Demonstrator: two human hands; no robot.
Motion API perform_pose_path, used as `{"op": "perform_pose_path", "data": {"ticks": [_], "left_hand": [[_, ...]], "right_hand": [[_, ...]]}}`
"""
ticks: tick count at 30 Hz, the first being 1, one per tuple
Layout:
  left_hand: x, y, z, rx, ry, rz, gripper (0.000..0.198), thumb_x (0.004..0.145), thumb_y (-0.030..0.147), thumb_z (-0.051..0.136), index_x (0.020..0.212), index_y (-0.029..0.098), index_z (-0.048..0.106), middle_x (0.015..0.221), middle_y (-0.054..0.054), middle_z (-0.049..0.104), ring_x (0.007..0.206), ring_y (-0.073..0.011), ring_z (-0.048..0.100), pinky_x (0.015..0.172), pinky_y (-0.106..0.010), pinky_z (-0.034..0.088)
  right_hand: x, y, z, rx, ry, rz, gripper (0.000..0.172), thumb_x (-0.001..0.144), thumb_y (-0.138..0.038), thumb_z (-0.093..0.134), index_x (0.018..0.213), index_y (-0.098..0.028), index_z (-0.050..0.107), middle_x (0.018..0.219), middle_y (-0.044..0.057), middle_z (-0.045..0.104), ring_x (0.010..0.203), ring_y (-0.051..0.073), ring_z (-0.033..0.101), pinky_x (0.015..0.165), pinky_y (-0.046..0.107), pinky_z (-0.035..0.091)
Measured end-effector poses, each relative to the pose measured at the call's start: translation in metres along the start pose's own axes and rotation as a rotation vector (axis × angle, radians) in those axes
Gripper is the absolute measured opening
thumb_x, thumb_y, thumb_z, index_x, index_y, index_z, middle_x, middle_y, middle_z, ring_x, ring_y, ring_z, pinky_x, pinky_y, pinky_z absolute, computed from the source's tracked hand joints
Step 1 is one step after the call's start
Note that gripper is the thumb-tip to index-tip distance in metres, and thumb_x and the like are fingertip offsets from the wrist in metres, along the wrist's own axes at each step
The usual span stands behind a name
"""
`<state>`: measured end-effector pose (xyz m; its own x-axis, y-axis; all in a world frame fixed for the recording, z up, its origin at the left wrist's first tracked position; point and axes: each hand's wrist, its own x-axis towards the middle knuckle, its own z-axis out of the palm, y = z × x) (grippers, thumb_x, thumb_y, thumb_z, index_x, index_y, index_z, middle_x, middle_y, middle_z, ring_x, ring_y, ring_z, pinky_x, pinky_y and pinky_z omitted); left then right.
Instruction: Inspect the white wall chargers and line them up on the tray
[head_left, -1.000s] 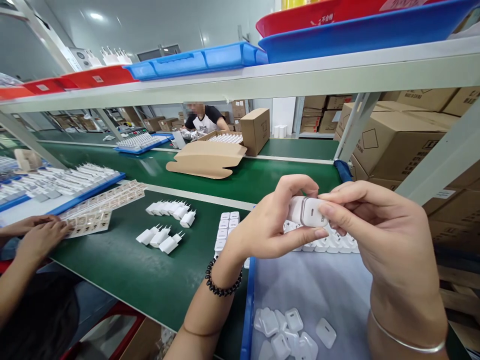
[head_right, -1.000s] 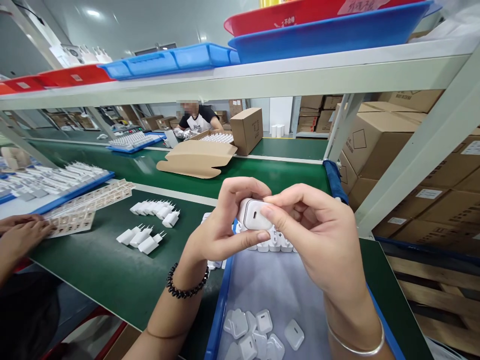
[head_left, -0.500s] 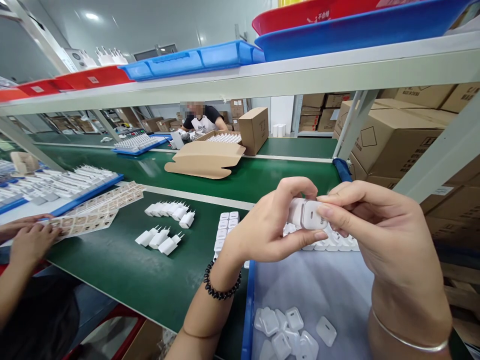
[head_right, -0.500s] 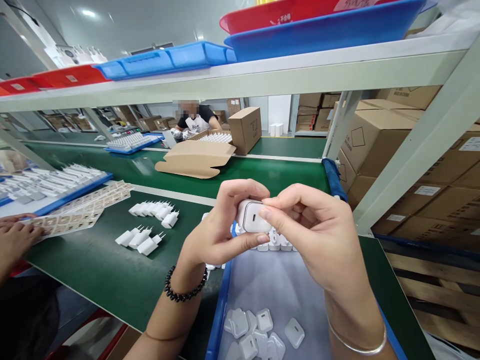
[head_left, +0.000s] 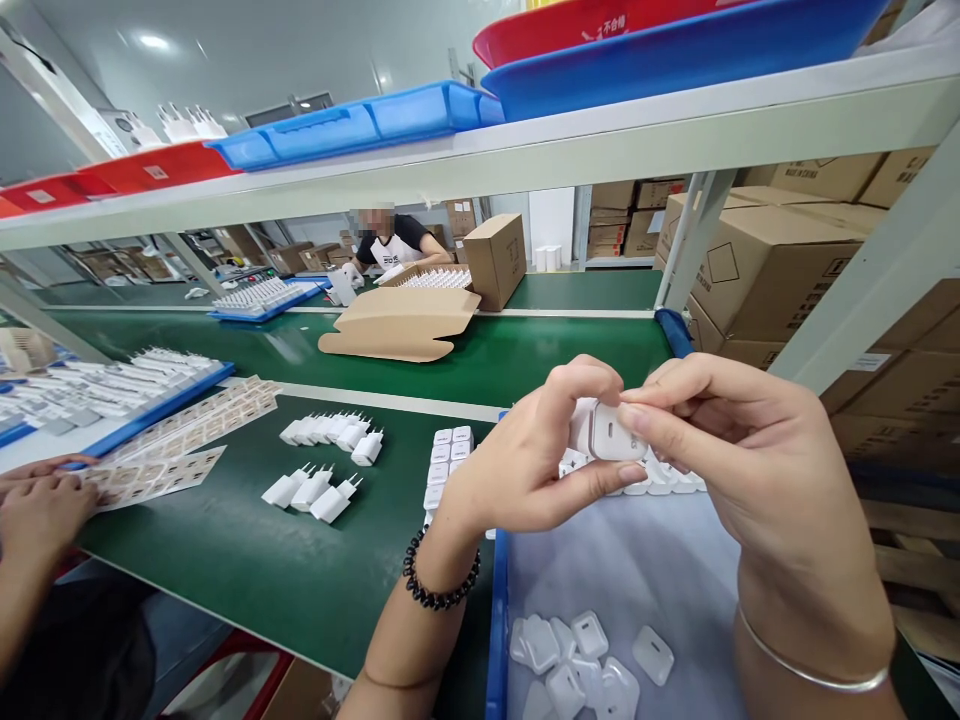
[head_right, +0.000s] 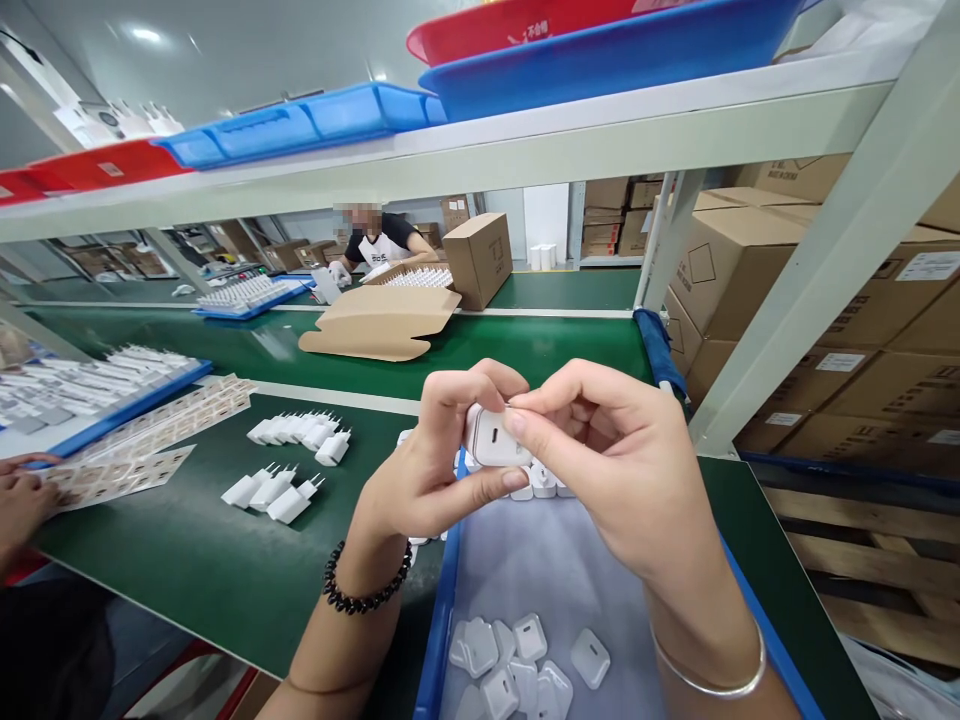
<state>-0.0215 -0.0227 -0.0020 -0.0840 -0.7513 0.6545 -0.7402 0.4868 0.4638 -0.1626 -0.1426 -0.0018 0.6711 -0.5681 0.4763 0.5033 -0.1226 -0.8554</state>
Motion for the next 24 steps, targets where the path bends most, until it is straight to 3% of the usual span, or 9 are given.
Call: {"op": "perform_pose_path", "data": {"ticks": [13, 24], "left_hand": [[-0.0033, -0.0031, 0.0036, -0.086, -0.011, -0.046, 0.056, 0.085, 0.026, 0.074, 0.123, 0.028, 0.033, 0.110, -0.004, 0.053, 0.079, -0.0122, 0.053, 0.062, -0.025, 0.045], [-0.0039, -0.0013, 0.0041, -0.149, 0.000, -0.089, 0.050, 0.087, 0.026, 0.068, 0.124, 0.029, 0.036, 0.111, -0.004, 0.052, 0.085, -0.0146, 0.053, 0.067, -0.028, 0.048]], "right_hand": [[-0.0027, -0.0021, -0.0018, -0.083, 0.002, -0.003, 0.014, 0.081, -0.020, 0.086, 0.071, -0.023, 0.075, 0.071, 0.002, 0.071, 0.058, 0.014, 0.063, 0.046, 0.023, 0.049], [-0.0070, -0.0037, 0.0005, -0.147, 0.034, -0.054, 0.015, 0.081, -0.019, 0.086, 0.071, -0.024, 0.075, 0.072, 0.002, 0.070, 0.060, 0.015, 0.062, 0.045, 0.023, 0.047]]}}
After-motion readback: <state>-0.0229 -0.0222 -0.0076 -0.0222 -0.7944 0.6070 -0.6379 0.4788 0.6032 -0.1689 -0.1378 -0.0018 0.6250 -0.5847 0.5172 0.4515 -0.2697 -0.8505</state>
